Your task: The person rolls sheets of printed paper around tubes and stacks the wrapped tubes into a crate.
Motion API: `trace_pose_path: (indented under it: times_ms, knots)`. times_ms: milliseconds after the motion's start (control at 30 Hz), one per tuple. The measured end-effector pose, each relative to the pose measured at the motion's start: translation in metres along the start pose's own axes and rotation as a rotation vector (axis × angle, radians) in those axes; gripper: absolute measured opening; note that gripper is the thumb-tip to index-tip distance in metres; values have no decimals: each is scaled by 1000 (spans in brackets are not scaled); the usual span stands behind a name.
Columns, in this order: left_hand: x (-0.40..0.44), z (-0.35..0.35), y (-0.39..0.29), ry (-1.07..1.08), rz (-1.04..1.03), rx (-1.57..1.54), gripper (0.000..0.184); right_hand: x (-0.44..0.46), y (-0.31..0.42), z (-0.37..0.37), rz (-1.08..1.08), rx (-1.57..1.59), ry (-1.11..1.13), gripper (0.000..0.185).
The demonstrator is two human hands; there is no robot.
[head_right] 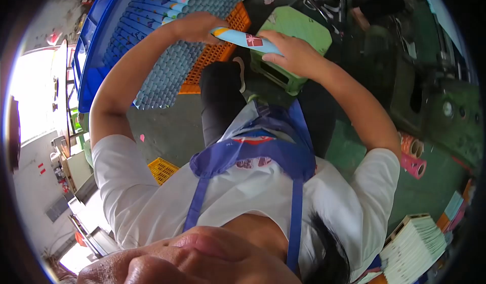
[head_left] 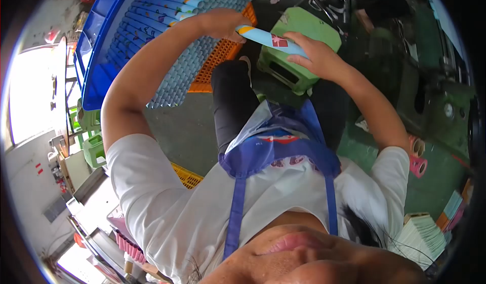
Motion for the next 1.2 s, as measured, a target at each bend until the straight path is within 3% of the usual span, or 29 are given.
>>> trace_pose_path:
  times_ms: [33, 133, 167, 233, 300, 400, 433, 500, 533, 633, 667, 767, 800, 900, 967, 1033, 1067, 1100, 1167, 1200]
  knots:
    - [6, 6, 13, -11, 10, -1, 39, 13, -1, 7, 59, 12, -71, 53]
    - [16, 58, 29, -662, -278, 518, 45, 47, -4, 18, 168, 51, -198, 57]
    - [16, 65, 29, -666, -270, 518, 45, 67, -6, 26, 135, 33, -192, 57]
    - [-12, 100, 6, -1223, -266, 661, 31, 104, -11, 36, 58, 0, -181, 58]
    - [-29, 99, -2, -1507, -261, 720, 28, 141, -19, 37, 80, -26, -202, 56]
    - [-24, 55, 72, -1490, 169, -148, 39, 176, -21, 39, 130, -66, -233, 54]
    - [-20, 51, 78, -1487, 182, -149, 39, 183, -22, 35, 38, 166, -131, 53]
    - [15, 23, 109, -1238, -35, -1273, 36, 185, -20, 14, -157, 627, 85, 51]
    - [33, 11, 107, -1009, -165, -1807, 35, 183, -17, 8, -157, 629, 97, 51]
    - [39, 18, 105, -1016, -284, -2007, 30, 162, -8, -28, -303, 1288, 329, 46]
    - [40, 20, 103, -1013, -351, -2106, 28, 161, -9, -33, -306, 1288, 326, 46]
    - [57, 11, 120, -1010, -232, -2079, 29, 172, -19, -17, -143, 591, -133, 46]
    - [64, 13, 129, -1015, -208, -2064, 29, 175, -19, -21, -140, 590, -137, 46]
    - [82, 21, 153, -1185, -60, -2047, 28, 182, 7, 3, 271, -53, -609, 39]
    - [77, 17, 159, -1285, 6, -2042, 28, 218, -15, 1, 319, -50, -565, 36]
    - [65, -5, 137, -1211, 28, -2115, 40, 256, -38, 2, 370, -53, -511, 32]
    - [66, -25, 122, -1069, 55, -2101, 38, 272, -45, 3, 386, -54, -495, 31]
    - [65, -52, 107, -929, 80, -2079, 37, 295, -56, -4, 286, 219, -275, 33]
    - [64, -118, 80, -705, 311, -2142, 40, 343, -66, -28, 101, 331, -59, 36]
    - [59, -145, 70, -665, 345, -2164, 40, 370, -61, -43, 22, 176, -65, 37]
Point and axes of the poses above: each hand's wrist, its own x-axis towards the middle knuckle, its own z-axis out of the back of the hand, y = z × x, the point moved 8 cm from there along x, towards the middle knuckle, and after that the axes turned 6 degrees about -y, right-handed, at the moved point
